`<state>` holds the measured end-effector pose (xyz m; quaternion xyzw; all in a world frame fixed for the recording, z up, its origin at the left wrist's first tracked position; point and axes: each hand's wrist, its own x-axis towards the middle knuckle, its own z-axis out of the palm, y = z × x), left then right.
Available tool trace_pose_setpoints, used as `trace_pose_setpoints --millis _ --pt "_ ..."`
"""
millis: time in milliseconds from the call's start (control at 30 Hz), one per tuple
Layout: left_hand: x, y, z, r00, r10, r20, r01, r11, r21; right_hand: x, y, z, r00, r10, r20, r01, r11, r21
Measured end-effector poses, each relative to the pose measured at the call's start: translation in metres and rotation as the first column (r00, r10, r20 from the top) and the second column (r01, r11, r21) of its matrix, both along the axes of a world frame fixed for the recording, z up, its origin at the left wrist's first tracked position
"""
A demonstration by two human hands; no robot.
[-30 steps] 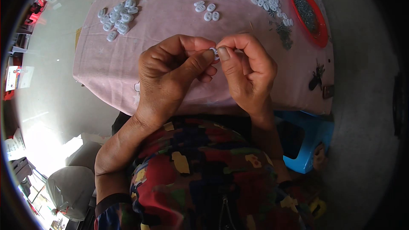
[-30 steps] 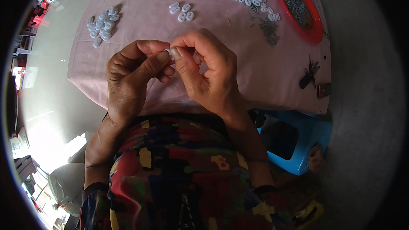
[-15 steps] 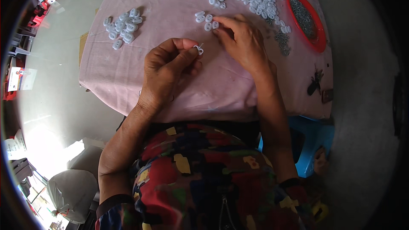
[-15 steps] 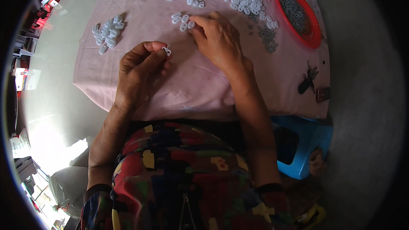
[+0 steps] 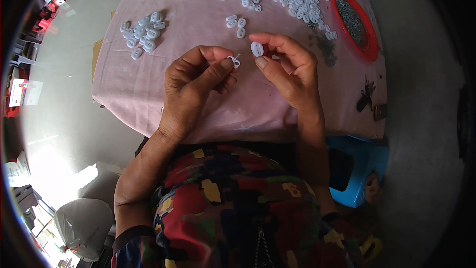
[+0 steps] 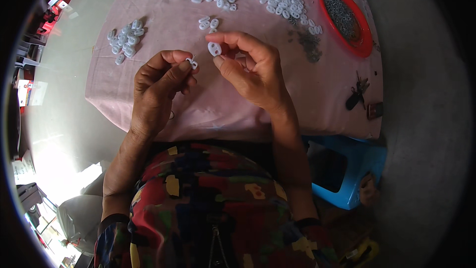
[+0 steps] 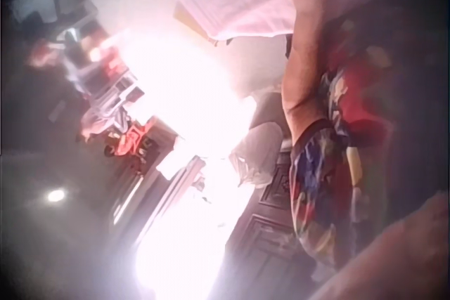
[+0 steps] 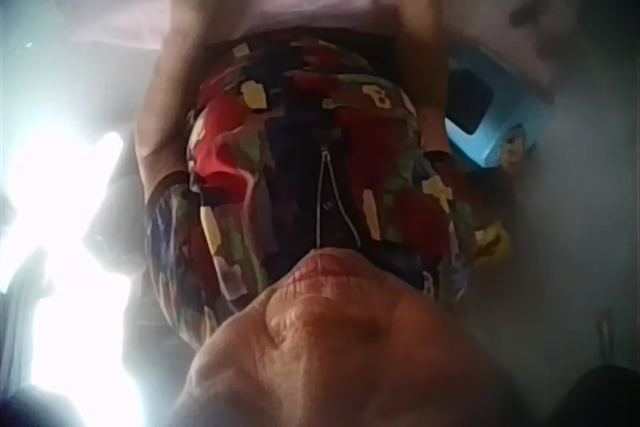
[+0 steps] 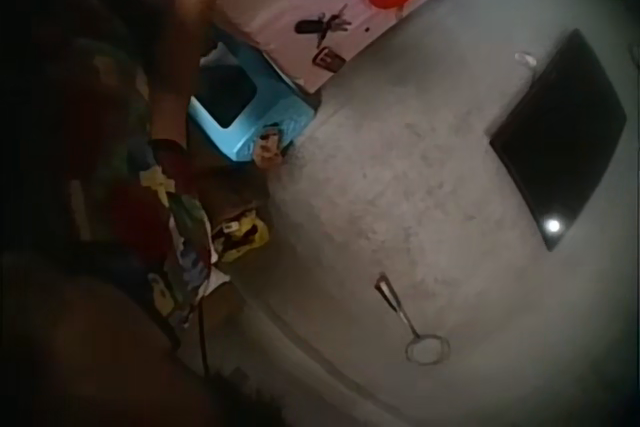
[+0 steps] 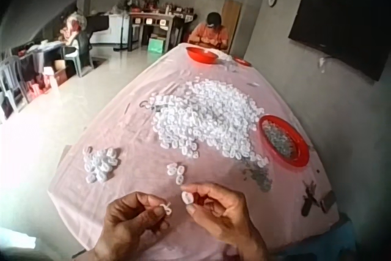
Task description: The person assembles plastic cord locks by inserting springs and inner parts into the outer casings by hand.
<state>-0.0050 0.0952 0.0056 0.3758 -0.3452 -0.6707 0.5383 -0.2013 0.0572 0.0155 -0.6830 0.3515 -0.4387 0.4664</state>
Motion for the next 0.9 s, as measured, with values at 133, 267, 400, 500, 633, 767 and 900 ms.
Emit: trace_pose_setpoints --millis 133,267,400,500,633,767,900 --pt "-0.003 0.004 0.006 0.997 -0.003 0.077 0.007 0.999 -0.044 0.004 0.010 0.009 0.999 0.008 0.049 -0.009 1.000 0.006" --pt "-0.004 0.006 0.006 0.993 0.005 0.114 0.006 0.995 -0.095 0.007 0.016 0.009 0.999 -0.033 0.034 0.034 0.998 -0.046" --pt "-0.003 0.007 0.008 0.987 0.011 0.159 0.006 0.994 -0.107 0.007 0.018 0.007 0.997 -0.028 -0.065 0.019 0.991 -0.132" --pt "-0.002 0.008 0.009 0.983 0.006 0.182 0.015 0.993 -0.117 0.010 0.022 0.010 0.999 -0.043 -0.029 0.039 0.991 -0.125" --pt "-0.001 0.007 0.010 0.978 0.009 0.210 0.017 0.992 -0.122 0.010 0.023 0.013 0.998 -0.049 -0.025 0.047 0.995 -0.092" --pt "-0.001 0.007 0.009 0.977 0.011 0.212 0.020 0.989 -0.144 0.009 0.023 0.012 0.999 -0.031 -0.031 0.027 0.992 -0.120" --pt "0.000 0.007 0.008 0.977 0.015 0.213 0.020 0.986 -0.163 0.009 0.021 0.013 0.998 -0.023 -0.054 0.014 0.987 -0.162"
